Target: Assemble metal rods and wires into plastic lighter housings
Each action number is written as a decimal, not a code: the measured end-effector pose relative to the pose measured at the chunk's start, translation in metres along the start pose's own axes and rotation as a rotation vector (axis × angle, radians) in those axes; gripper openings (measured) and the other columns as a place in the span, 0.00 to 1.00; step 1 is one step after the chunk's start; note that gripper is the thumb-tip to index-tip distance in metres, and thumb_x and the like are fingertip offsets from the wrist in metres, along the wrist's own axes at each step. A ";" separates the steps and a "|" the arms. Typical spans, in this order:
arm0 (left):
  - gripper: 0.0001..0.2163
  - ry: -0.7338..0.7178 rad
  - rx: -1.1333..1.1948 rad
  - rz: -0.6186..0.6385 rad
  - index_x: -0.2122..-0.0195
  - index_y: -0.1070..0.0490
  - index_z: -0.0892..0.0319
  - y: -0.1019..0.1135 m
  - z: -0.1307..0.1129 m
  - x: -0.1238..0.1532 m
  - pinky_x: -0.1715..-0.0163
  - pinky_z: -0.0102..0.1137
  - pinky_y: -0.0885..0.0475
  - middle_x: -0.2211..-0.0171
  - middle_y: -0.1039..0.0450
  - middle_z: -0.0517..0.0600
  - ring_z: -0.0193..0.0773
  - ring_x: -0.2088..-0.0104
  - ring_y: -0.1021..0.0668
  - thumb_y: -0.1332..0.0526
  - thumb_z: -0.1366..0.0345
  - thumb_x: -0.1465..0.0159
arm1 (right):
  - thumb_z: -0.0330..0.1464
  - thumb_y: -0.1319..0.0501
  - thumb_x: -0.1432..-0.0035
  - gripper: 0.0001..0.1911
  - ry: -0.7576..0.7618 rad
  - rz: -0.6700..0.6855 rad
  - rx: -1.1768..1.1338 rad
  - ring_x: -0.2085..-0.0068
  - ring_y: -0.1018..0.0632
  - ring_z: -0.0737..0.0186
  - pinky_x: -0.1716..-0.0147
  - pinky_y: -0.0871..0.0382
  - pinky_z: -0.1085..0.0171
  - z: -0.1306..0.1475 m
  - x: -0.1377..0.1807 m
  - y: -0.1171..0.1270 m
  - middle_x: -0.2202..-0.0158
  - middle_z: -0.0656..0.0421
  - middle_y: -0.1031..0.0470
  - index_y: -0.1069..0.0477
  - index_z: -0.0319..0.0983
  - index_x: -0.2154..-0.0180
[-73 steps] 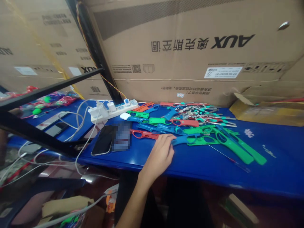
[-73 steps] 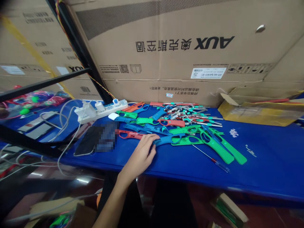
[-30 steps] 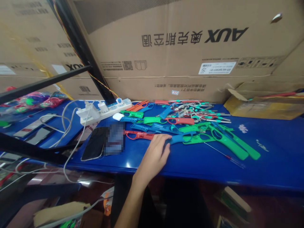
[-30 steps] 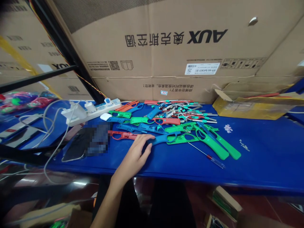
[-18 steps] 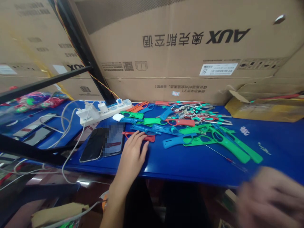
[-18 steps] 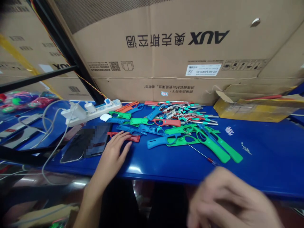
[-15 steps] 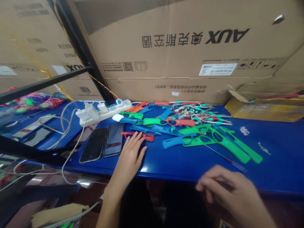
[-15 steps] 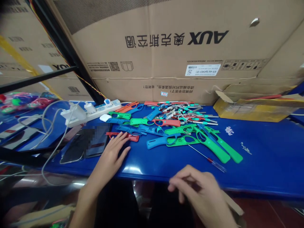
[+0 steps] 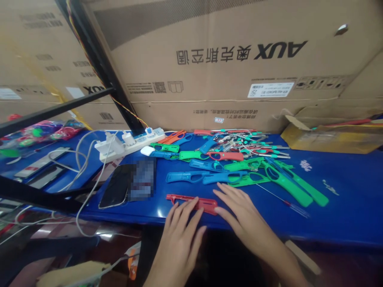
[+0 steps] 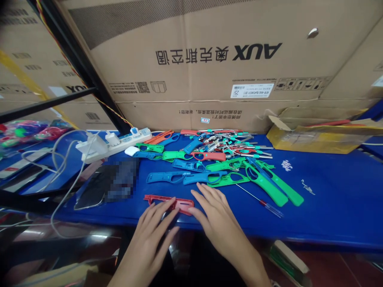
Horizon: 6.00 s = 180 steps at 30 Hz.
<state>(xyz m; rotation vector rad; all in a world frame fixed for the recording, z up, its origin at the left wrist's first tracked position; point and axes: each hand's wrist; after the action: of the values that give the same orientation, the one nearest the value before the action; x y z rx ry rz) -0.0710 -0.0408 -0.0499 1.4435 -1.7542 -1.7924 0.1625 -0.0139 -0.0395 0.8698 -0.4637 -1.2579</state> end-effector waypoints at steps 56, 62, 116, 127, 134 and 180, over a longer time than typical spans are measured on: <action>0.12 0.109 0.523 -0.062 0.44 0.29 0.50 -0.018 0.006 -0.069 0.40 0.46 0.30 0.43 0.26 0.51 0.45 0.41 0.28 0.44 0.69 0.26 | 0.45 0.39 0.35 0.16 0.143 -0.551 0.191 0.60 0.17 0.53 0.58 0.23 0.57 -0.087 -0.093 0.151 0.59 0.54 0.17 0.23 0.42 0.55; 0.17 -0.028 0.335 -0.437 0.42 0.33 0.53 0.007 -0.006 -0.098 0.39 0.45 0.32 0.42 0.26 0.53 0.44 0.40 0.27 0.40 0.74 0.30 | 0.45 0.41 0.31 0.15 0.375 -0.436 0.357 0.57 0.16 0.54 0.57 0.23 0.58 -0.017 -0.071 0.144 0.57 0.57 0.15 0.20 0.45 0.55; 0.14 0.048 0.529 -0.110 0.46 0.24 0.54 0.011 0.044 -0.048 0.55 0.34 0.24 0.56 0.21 0.52 0.41 0.55 0.20 0.37 0.73 0.30 | 0.40 0.44 0.28 0.31 -0.064 -0.060 -0.026 0.35 0.27 0.53 0.37 0.30 0.46 -0.013 0.003 0.018 0.38 0.57 0.26 0.48 0.52 0.28; 0.14 -0.026 0.599 -0.195 0.48 0.23 0.55 0.020 0.026 -0.060 0.58 0.32 0.25 0.59 0.21 0.51 0.38 0.58 0.20 0.36 0.76 0.32 | 0.35 0.39 0.31 0.14 0.153 -0.139 -0.114 0.48 0.20 0.59 0.44 0.26 0.55 -0.004 -0.001 0.025 0.50 0.61 0.19 0.27 0.51 0.45; 0.10 0.103 0.513 -0.273 0.51 0.23 0.56 0.015 0.019 -0.063 0.55 0.31 0.26 0.58 0.20 0.50 0.36 0.58 0.20 0.36 0.74 0.31 | 0.34 0.37 0.33 0.20 0.013 -0.108 -0.381 0.52 0.17 0.60 0.48 0.22 0.58 -0.003 0.003 0.025 0.53 0.58 0.17 0.32 0.45 0.41; 0.09 0.423 0.604 -0.049 0.49 0.25 0.52 0.025 -0.019 -0.037 0.62 0.28 0.23 0.59 0.17 0.48 0.38 0.59 0.16 0.41 0.63 0.26 | 0.36 0.36 0.33 0.10 0.167 -0.105 -0.206 0.55 0.17 0.59 0.52 0.24 0.58 -0.019 0.010 0.043 0.57 0.59 0.17 0.27 0.46 0.51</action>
<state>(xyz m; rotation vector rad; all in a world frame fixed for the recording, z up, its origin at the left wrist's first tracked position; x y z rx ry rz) -0.0504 -0.0310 -0.0078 1.9139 -2.1098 -0.8871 0.2060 -0.0148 -0.0192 0.8240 -0.1536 -1.2912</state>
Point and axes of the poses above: each hand's wrist, its own x-axis away from the middle knuckle, its own y-axis out of the back of the hand, z = x × y
